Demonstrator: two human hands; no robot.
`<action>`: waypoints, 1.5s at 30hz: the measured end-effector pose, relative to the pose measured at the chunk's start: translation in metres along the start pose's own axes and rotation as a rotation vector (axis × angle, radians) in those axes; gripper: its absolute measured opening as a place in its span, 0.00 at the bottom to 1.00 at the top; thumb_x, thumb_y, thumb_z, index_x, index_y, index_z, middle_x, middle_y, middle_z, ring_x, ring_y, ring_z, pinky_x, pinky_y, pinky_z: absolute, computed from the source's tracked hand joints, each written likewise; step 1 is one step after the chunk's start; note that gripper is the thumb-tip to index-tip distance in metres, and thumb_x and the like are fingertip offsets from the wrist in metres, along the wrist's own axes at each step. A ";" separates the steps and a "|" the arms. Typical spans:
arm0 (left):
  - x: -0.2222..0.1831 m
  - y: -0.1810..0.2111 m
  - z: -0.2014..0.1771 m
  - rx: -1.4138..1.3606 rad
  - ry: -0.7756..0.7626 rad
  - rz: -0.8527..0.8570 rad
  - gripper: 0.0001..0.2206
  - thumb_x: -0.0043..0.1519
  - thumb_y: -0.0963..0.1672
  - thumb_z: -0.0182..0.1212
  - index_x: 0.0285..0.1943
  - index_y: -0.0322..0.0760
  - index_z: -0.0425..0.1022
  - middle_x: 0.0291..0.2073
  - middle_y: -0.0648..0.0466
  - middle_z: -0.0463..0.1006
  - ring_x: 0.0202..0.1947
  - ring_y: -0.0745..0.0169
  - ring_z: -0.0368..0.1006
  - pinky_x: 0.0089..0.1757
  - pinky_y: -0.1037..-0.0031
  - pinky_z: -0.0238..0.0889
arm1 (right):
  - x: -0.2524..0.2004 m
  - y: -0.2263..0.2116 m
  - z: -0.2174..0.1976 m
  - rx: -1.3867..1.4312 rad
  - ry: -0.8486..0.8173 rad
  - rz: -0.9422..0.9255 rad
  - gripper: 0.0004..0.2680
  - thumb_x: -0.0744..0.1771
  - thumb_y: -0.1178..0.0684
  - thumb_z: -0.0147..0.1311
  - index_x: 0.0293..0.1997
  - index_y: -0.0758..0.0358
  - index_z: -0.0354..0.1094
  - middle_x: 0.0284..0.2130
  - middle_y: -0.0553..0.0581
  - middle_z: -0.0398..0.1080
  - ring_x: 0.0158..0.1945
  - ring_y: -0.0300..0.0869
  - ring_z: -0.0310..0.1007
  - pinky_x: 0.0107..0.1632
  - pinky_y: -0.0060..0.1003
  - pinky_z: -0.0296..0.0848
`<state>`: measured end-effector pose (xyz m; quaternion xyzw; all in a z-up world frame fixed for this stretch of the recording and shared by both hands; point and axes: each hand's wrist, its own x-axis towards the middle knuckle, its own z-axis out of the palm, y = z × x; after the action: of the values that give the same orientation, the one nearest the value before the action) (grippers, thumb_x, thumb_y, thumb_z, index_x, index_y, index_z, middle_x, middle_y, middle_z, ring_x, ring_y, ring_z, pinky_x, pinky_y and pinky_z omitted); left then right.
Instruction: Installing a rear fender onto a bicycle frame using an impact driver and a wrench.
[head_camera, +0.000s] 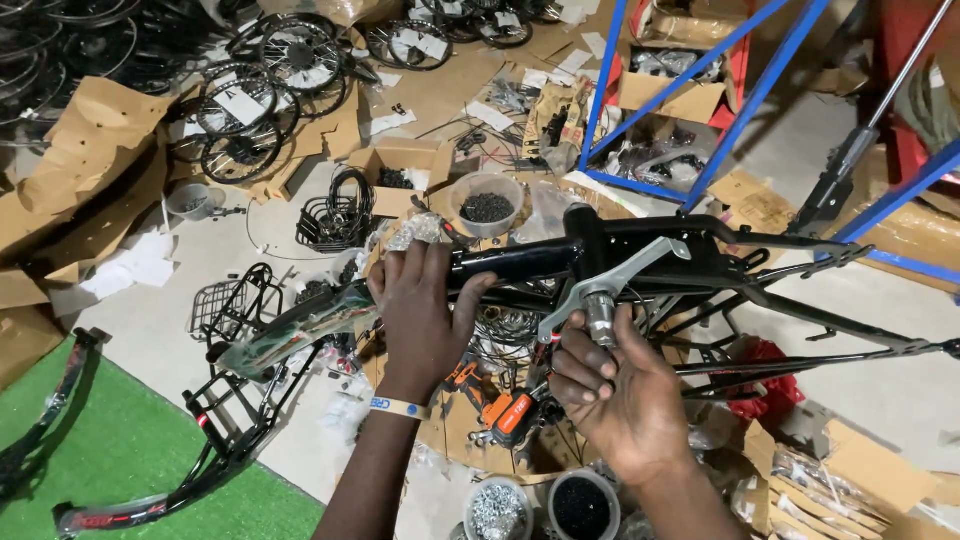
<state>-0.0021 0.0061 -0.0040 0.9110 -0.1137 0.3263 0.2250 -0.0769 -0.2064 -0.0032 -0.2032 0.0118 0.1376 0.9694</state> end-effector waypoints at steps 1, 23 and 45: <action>0.000 0.000 -0.001 -0.019 -0.020 -0.019 0.25 0.66 0.60 0.46 0.48 0.39 0.70 0.42 0.50 0.71 0.44 0.48 0.61 0.47 0.56 0.51 | 0.001 -0.001 -0.003 0.039 0.009 0.042 0.14 0.73 0.43 0.43 0.48 0.67 0.63 0.19 0.44 0.57 0.19 0.32 0.53 0.21 0.27 0.59; 0.000 -0.001 0.001 -0.020 -0.033 -0.037 0.26 0.67 0.60 0.41 0.47 0.37 0.69 0.43 0.46 0.71 0.44 0.43 0.62 0.48 0.50 0.52 | 0.009 -0.009 0.004 0.066 0.003 0.067 0.19 0.70 0.45 0.51 0.58 0.76 0.61 0.18 0.44 0.58 0.19 0.31 0.55 0.21 0.24 0.63; -0.001 -0.002 0.003 0.023 -0.037 -0.028 0.28 0.67 0.61 0.38 0.45 0.37 0.69 0.43 0.47 0.71 0.43 0.44 0.62 0.49 0.50 0.52 | 0.012 -0.025 0.016 -0.494 0.197 0.132 0.11 0.68 0.42 0.54 0.38 0.58 0.61 0.16 0.41 0.48 0.16 0.32 0.42 0.18 0.31 0.51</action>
<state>-0.0006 0.0064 -0.0067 0.9209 -0.1013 0.3077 0.2167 -0.0592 -0.2185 0.0207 -0.4448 0.0852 0.1786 0.8735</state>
